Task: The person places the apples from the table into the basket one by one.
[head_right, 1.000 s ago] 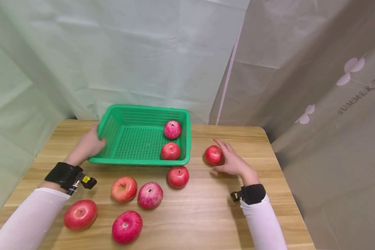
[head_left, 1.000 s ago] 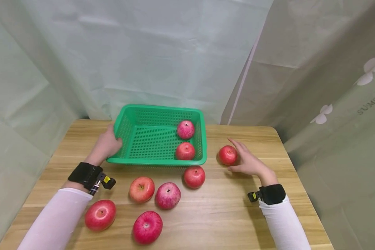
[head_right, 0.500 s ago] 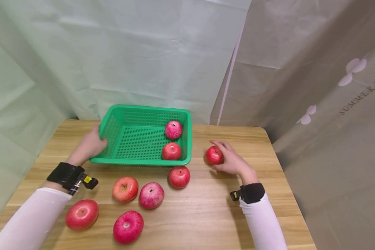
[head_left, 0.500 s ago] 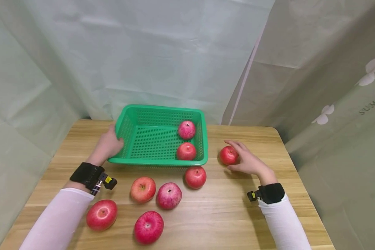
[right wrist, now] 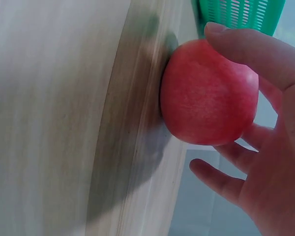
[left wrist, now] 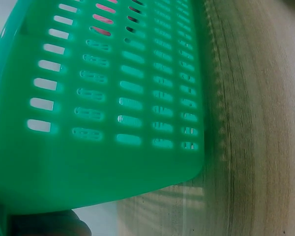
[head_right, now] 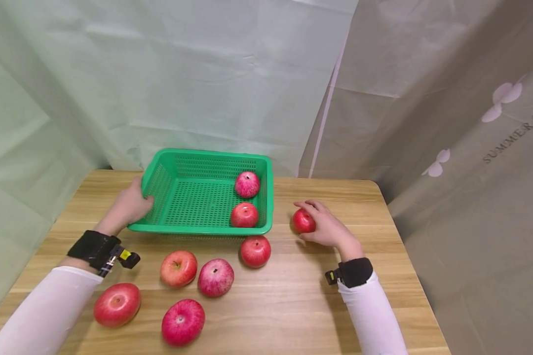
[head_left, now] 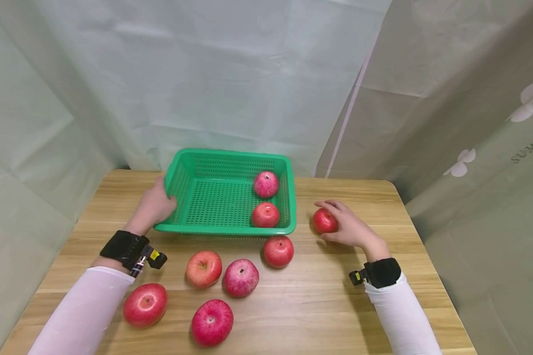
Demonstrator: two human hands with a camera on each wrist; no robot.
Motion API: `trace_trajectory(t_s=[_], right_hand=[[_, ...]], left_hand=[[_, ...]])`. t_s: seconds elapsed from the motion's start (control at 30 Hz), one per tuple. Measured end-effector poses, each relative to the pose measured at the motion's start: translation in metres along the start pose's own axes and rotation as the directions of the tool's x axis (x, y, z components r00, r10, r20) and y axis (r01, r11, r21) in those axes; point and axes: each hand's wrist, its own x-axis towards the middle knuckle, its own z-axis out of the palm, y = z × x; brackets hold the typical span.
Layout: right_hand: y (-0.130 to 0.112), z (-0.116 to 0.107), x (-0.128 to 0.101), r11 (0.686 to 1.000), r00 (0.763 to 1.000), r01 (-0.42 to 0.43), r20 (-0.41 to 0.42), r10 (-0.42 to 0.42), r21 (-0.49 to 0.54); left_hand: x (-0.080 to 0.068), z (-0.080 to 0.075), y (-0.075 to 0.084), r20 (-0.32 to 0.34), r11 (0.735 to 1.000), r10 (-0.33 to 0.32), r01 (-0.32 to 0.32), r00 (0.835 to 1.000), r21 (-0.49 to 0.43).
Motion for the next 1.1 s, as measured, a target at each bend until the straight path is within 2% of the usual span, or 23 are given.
trace_trajectory(t_s=[0.67,1.1], right_hand=[[-0.006,0.001,0.007,0.997,0.999,-0.019,0.033,0.022,-0.078],[-0.008,0.006,0.011,0.995,0.995,-0.083,0.042,0.085,-0.057]], left_hand=[[0.0,0.0,0.001,-0.007,1.0,0.005,-0.005,1.0,0.02],[-0.002,0.0,0.003,-0.018,1.0,0.004,-0.003,1.0,0.028]])
